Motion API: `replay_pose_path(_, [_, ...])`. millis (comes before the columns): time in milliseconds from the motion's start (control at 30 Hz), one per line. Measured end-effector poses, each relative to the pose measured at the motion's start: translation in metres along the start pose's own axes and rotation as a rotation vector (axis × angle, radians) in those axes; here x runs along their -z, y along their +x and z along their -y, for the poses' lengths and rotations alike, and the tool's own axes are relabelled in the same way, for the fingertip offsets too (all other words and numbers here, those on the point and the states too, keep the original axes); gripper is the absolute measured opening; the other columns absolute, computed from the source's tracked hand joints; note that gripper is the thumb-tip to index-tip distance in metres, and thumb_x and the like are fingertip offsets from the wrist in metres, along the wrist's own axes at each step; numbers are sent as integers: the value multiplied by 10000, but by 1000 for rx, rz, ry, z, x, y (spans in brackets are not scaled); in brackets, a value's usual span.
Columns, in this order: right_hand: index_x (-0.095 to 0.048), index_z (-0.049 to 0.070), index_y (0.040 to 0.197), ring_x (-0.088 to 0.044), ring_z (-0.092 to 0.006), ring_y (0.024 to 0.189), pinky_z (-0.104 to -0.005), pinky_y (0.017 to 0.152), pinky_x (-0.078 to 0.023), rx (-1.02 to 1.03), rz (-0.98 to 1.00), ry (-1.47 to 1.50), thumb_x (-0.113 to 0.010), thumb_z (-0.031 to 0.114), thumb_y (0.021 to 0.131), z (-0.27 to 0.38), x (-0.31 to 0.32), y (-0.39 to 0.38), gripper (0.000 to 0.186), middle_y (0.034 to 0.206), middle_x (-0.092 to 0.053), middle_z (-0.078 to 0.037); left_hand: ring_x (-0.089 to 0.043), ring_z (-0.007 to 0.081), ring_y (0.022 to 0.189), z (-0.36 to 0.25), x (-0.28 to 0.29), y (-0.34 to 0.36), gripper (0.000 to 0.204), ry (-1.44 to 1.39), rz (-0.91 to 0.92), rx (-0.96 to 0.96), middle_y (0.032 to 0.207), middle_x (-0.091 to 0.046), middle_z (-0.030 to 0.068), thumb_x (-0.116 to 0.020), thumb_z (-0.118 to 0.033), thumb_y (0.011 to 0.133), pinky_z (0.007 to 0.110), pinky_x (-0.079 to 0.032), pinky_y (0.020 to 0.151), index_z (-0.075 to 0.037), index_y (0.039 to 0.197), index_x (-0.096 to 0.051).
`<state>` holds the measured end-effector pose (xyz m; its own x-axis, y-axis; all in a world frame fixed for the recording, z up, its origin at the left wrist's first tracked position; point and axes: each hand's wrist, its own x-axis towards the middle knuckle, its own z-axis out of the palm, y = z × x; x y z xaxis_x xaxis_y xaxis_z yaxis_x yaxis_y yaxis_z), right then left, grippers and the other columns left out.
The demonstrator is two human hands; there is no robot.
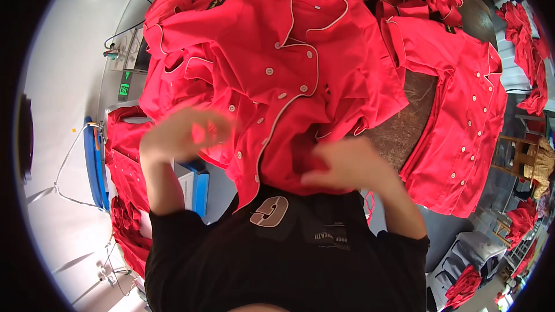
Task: Folding and stacking red jackets on an industrial workbench.
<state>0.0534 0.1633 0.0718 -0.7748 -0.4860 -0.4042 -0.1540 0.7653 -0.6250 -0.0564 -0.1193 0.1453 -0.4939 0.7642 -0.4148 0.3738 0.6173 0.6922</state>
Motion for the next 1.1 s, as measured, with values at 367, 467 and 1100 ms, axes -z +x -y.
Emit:
replay_pose_path(367, [-529, -28, 1160, -600, -301, 926, -361, 803, -469, -230, -756, 99, -617, 258, 851, -157, 38, 112, 431, 1105, -584, -227, -544, 322, 1089, 104, 46, 242, 562, 610, -656, -119, 1149, -566, 177, -683, -231, 760, 402, -447, 906, -48, 1254, -486])
replay_pose_path(467, [-581, -21, 1047, -602, -202, 861, -293, 725, -461, -79, -805, 18, -566, 207, 887, -173, 47, 99, 279, 922, -639, -114, -586, 272, 770, 78, 60, 223, 328, 540, -398, 69, 830, -606, 160, -663, -237, 815, 303, -477, 746, 22, 1009, -612])
replay_pose_path(1100, [-540, -37, 1177, -572, -177, 981, -276, 859, -423, -500, -753, -461, -661, 195, 829, 98, 223, -71, 436, 1121, -599, -101, -524, 230, 1153, -89, 178, -52, 445, -561, -1250, -615, 1312, -497, 140, -472, -253, 932, 339, -436, 954, 36, 1271, -480])
